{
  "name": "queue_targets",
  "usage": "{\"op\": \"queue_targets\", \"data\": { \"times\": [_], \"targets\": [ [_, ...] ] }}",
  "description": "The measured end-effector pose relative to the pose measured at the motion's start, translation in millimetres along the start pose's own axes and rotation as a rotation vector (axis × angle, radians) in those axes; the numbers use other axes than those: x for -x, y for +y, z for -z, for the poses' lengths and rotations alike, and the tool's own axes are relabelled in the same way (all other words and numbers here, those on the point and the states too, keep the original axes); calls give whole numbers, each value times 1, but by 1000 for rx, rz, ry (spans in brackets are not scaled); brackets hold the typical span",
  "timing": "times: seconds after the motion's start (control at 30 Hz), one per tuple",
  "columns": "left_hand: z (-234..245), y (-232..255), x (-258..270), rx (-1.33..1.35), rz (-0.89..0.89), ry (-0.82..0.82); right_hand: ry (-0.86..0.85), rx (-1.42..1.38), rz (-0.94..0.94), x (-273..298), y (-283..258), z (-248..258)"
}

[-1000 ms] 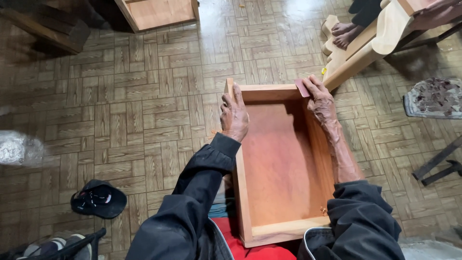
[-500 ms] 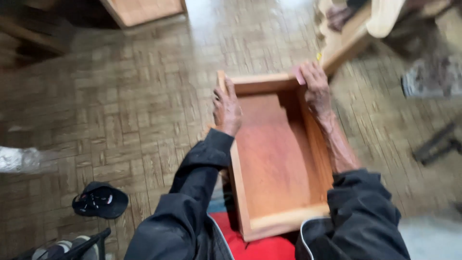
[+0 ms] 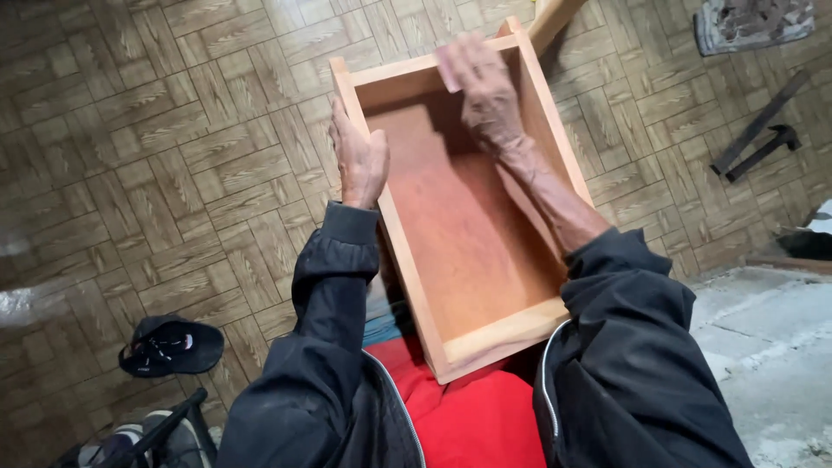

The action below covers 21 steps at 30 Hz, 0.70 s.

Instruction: The person holds a wooden drawer box on their lap and sands the interior surfaces and edges using a sanding block. They rotate the drawer to access different sides and continue smoothing the wood by hand.

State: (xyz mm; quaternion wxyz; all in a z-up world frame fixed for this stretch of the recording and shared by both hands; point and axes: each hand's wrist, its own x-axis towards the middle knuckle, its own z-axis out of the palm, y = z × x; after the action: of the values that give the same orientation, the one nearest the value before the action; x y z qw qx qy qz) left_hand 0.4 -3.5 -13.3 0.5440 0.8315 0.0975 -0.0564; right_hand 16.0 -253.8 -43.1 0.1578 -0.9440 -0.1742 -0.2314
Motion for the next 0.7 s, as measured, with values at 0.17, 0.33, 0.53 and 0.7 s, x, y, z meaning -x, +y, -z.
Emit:
{"op": "queue_targets", "data": {
  "times": [0.17, 0.33, 0.53, 0.7],
  "targets": [
    [12, 7, 10, 72, 8, 28, 118, -109, 216, -2, 7, 19],
    [23, 31, 21, 73, 140, -12, 27, 181, -106, 4, -2, 0],
    [6, -2, 12, 18, 41, 24, 122, 137, 85, -11, -35, -13],
    [28, 37, 24, 50, 46, 25, 122, 438, 168, 10, 43, -8]
  ]
}}
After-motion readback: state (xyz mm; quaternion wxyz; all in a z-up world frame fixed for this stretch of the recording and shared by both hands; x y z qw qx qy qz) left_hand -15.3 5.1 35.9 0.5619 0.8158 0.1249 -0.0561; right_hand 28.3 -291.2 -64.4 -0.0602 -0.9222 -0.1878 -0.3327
